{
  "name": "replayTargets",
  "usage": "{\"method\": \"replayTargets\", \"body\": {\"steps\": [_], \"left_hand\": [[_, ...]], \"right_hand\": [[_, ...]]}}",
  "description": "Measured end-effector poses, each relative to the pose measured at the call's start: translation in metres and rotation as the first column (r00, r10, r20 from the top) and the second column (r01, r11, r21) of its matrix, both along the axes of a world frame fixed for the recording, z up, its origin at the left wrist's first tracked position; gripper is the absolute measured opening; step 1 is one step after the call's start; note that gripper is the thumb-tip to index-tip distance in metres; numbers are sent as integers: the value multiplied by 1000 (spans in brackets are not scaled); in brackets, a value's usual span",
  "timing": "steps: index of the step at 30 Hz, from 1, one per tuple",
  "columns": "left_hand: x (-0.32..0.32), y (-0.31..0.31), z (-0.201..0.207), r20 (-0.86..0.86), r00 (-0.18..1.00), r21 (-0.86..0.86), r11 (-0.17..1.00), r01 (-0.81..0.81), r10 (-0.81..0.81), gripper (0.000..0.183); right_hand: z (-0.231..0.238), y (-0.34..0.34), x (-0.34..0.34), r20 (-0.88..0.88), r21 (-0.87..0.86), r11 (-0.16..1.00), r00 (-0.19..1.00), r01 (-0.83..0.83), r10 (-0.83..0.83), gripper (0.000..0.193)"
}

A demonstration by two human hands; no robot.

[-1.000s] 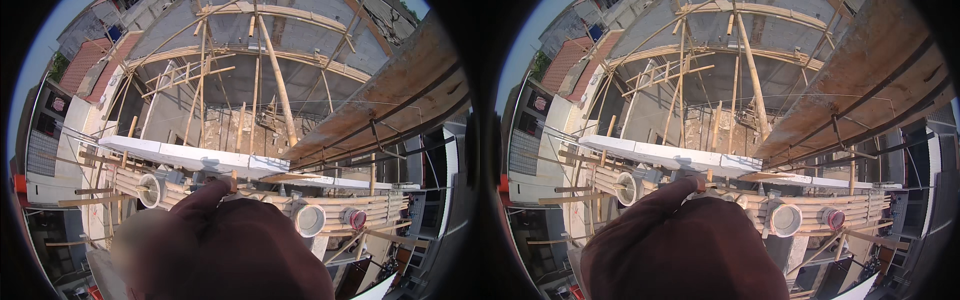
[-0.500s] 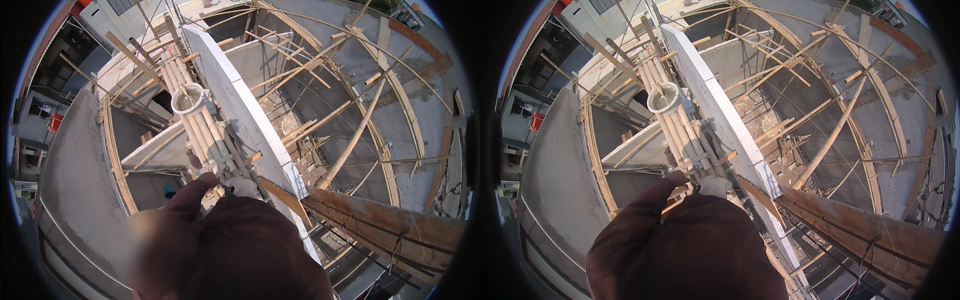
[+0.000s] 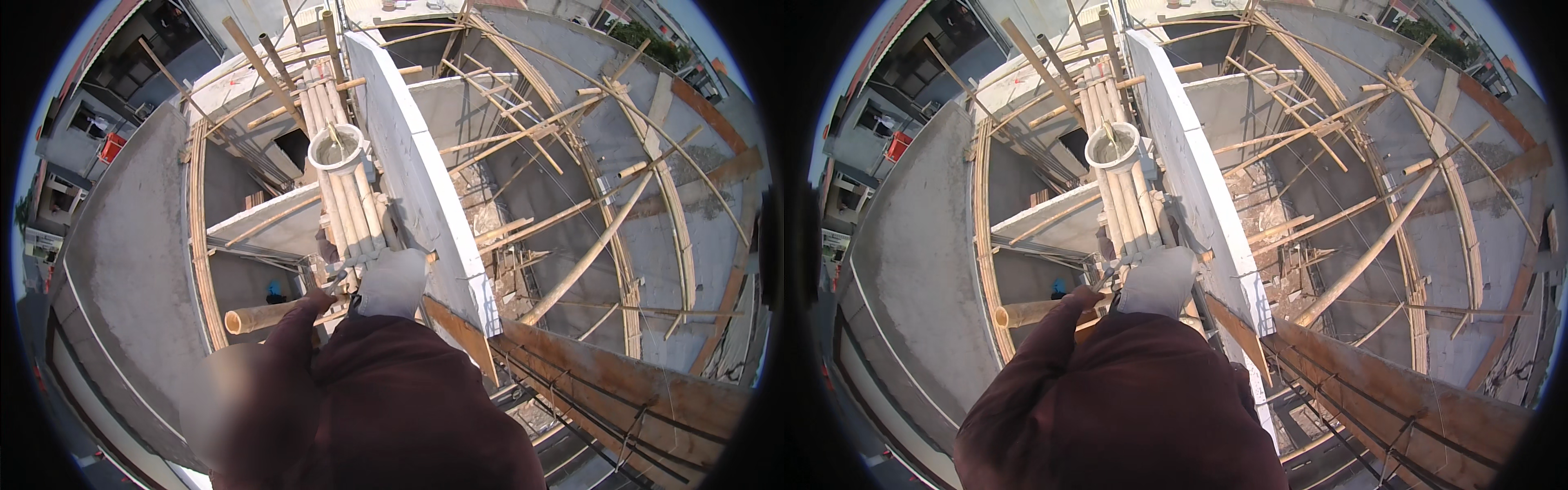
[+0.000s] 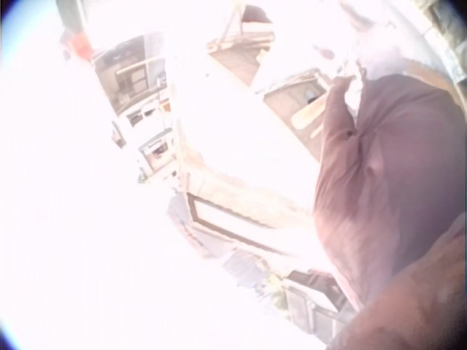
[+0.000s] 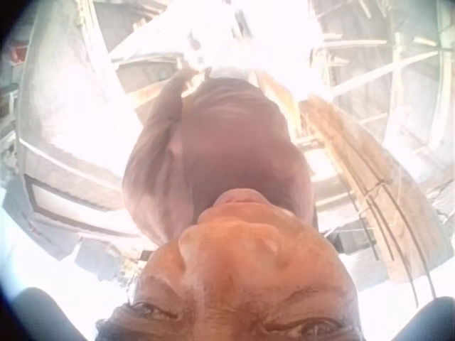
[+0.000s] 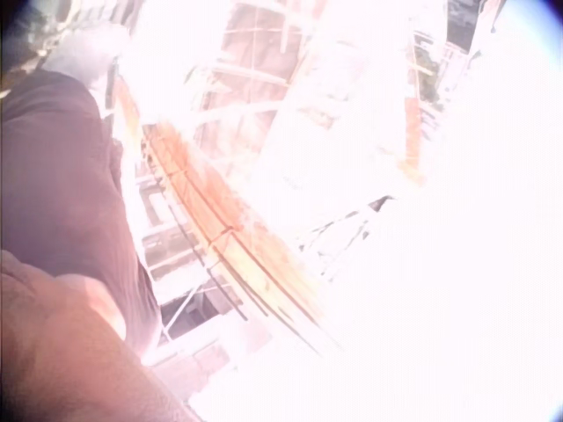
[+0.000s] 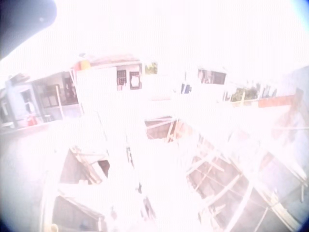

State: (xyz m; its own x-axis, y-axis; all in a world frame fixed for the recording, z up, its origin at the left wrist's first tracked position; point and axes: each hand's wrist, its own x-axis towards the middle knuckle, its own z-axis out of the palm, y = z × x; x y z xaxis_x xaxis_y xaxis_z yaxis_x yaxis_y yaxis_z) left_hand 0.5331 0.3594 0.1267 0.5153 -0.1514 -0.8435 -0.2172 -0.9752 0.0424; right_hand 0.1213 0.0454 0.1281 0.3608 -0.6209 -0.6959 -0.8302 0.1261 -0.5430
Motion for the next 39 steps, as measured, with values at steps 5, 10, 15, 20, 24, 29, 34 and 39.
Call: {"method": "replayTargets", "body": {"steps": [5,10,15,20,24,29,34,39], "left_hand": [[27,4,2,187,913,-123,914,387,-362,42],[84,14,-29,107,830,8,835,550,-548,37],[143,12,-46,138,986,-53,993,102,-94,27],[204,32,-51,69,929,-69,927,368,-363,29],[238,16,-72,128,972,-272,949,-158,199,32],[306,9,-105,70,923,-338,879,-335,378,32],[418,-42,-154,-218,765,-544,575,-610,606,29],[533,-167,-131,-496,350,-614,-36,-789,795,37]], "right_hand": [[-10,-4,-8,-45,4,1000,999,-18,18,44],[-21,-6,-4,-97,3,999,995,-32,32,44],[-23,-14,37,-146,-41,997,987,-66,59,45],[11,-34,177,-172,-82,982,973,-172,156,47],[-22,-86,279,-187,-244,868,899,-432,395,47],[-44,-155,484,-262,-418,781,885,-464,386,69],[-115,-206,641,-230,-619,702,936,-352,267,84],[-158,-236,728,-275,-706,623,941,-336,196,90]]}}
